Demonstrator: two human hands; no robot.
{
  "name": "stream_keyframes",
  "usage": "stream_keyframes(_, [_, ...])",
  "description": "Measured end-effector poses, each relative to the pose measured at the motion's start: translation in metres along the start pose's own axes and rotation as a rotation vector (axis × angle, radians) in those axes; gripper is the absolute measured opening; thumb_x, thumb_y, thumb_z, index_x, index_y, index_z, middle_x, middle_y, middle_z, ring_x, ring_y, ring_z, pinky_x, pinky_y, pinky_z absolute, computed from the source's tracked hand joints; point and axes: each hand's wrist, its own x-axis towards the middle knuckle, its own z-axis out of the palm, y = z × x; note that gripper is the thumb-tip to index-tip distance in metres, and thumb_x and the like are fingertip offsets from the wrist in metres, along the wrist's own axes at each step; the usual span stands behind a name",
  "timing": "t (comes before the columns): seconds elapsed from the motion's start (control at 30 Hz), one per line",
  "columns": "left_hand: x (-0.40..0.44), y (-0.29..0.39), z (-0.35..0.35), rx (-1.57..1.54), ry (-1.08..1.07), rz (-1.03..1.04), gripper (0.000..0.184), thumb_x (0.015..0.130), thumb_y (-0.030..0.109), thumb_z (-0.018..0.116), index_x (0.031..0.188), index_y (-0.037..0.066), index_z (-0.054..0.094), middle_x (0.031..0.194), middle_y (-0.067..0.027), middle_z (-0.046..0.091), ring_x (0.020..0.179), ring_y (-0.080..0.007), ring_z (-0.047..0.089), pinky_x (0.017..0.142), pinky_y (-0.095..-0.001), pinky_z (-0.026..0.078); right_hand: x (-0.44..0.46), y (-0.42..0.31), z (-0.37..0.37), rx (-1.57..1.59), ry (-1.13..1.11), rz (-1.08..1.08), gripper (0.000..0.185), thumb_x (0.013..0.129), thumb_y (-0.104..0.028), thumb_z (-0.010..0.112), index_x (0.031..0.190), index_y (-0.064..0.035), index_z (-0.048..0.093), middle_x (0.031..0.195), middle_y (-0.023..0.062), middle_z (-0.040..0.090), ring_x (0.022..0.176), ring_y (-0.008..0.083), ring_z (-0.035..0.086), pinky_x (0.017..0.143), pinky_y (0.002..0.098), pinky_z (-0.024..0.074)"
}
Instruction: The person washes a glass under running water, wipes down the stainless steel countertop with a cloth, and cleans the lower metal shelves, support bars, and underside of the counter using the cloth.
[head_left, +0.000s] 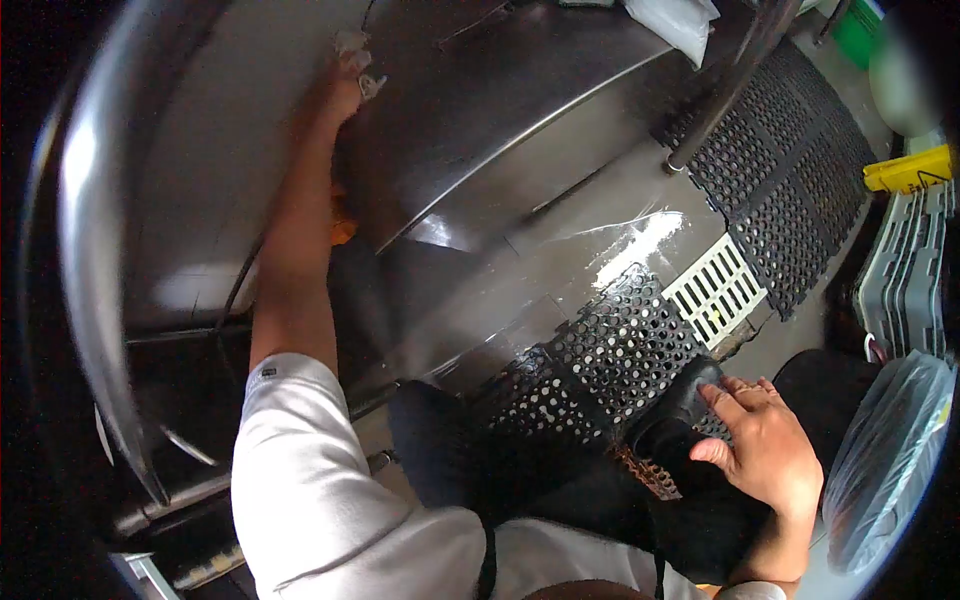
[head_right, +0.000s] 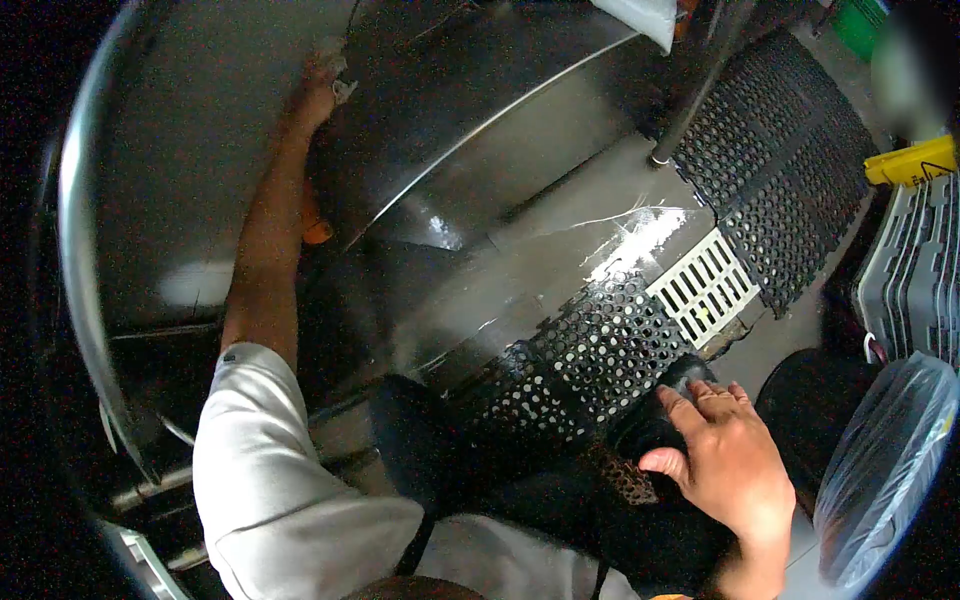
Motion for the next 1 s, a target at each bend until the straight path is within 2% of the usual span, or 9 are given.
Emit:
stream_keyframes(0.13, [-0.065,0.005,-0.012,0.023,0.003,-0.098,0.048,0.102,0.033,0.039,0.145,0.013,0.04,0.147,-0.0178,0.043,0.137,-0.037,0.038,0.114,-0.0475,0.028,-0.005,-0.009,-0.004,0.032,0.045,-0.017,0.071,0.083,-0.058,0.058,0.128,-0.0035,0.058,0.121,0.0282,0.06,0.115,0.0444,0.056,0.105,0.0541,0.0402])
stream_keyframes(0.2, [-0.122,0.064,-0.025,0.065,0.022,-0.162,0.048,0.101,0.032,0.042,0.146,0.013,0.04,0.148,-0.0174,0.042,0.137,-0.038,0.037,0.115,-0.0485,0.025,-0.01,-0.011,-0.004,0.02,0.038,-0.006,0.071,0.083,-0.058,0.057,0.128,-0.0031,0.058,0.121,0.0281,0.06,0.115,0.0444,0.056,0.105,0.0539,0.0399])
stream_keyframes(0.3, [-0.158,0.105,-0.028,0.167,0.156,0.261,0.049,0.102,0.024,0.044,0.149,0.013,0.035,0.146,-0.0165,0.046,0.131,-0.0411,0.045,0.106,-0.0459,0.038,-0.011,-0.016,-0.001,-0.008,0.041,0.011,0.071,0.083,-0.057,0.057,0.128,-0.0025,0.057,0.121,0.0282,0.06,0.115,0.0442,0.056,0.105,0.0539,0.0395])
stream_keyframes(0.37, [-0.163,0.183,-0.064,0.139,-0.181,0.069,0.052,0.101,0.025,0.047,0.15,0.016,0.034,0.148,-0.0184,0.042,0.132,-0.0424,0.043,0.109,-0.0468,0.036,-0.01,-0.021,0.0,-0.02,0.042,0.013,0.07,0.084,-0.057,0.057,0.129,-0.0021,0.057,0.12,0.0282,0.06,0.115,0.044,0.056,0.106,0.0539,0.0393])
stream_keyframes(0.6, [-0.133,0.275,-0.013,-0.11,0.019,0.386,0.05,0.101,0.03,0.043,0.148,0.014,0.037,0.153,-0.0171,0.035,0.143,-0.0391,0.028,0.118,-0.0528,0.017,0.016,-0.031,0.005,-0.041,0.04,-0.032,0.068,0.085,-0.056,0.057,0.126,-0.0014,0.057,0.115,0.0278,0.062,0.113,0.0442,0.057,0.104,0.0513,0.0401])
stream_keyframes(0.8, [-0.18,0.214,-0.043,-0.028,-0.05,0.289,0.05,0.103,0.031,0.037,0.151,0.014,0.031,0.155,-0.0151,0.031,0.145,-0.036,0.024,0.115,-0.0627,0.012,0.022,-0.036,0.007,0.007,0.003,-0.083,0.067,0.087,-0.055,0.056,0.127,-0.0019,0.057,0.116,0.028,0.062,0.112,0.0438,0.058,0.102,0.0494,0.041])
stream_keyframes(0.87, [-0.184,0.188,-0.066,0.231,-0.142,0.228,0.049,0.104,0.03,0.035,0.149,0.011,0.034,0.156,-0.0155,0.028,0.146,-0.034,0.022,0.117,-0.0562,0.015,0.016,-0.033,0.006,0.03,-0.071,-0.043,0.067,0.087,-0.055,0.056,0.128,-0.0021,0.057,0.118,0.0283,0.062,0.113,0.0437,0.057,0.103,0.05,0.0405])
stream_keyframes(0.93, [-0.147,0.084,-0.01,0.178,0.026,0.36,0.047,0.104,0.029,0.034,0.146,0.007,0.039,0.151,-0.0181,0.037,0.142,-0.0346,0.031,0.118,-0.0484,0.021,0.008,-0.028,0.011,-0.014,-0.035,-0.018,0.067,0.087,-0.055,0.056,0.129,-0.0027,0.057,0.117,0.0283,0.062,0.114,0.0435,0.057,0.104,0.0504,0.04])
stream_keyframes(1.0, [-0.102,0.041,-0.013,0.021,0.034,0.085,0.041,0.102,0.03,0.04,0.134,0.007,0.05,0.146,-0.0171,0.043,0.138,-0.0379,0.036,0.113,-0.0562,0.026,0.001,-0.025,0.012,-0.03,-0.005,-0.024,0.067,0.087,-0.055,0.057,0.129,-0.0029,0.057,0.117,0.0281,0.062,0.114,0.0433,0.057,0.104,0.051,0.0397])
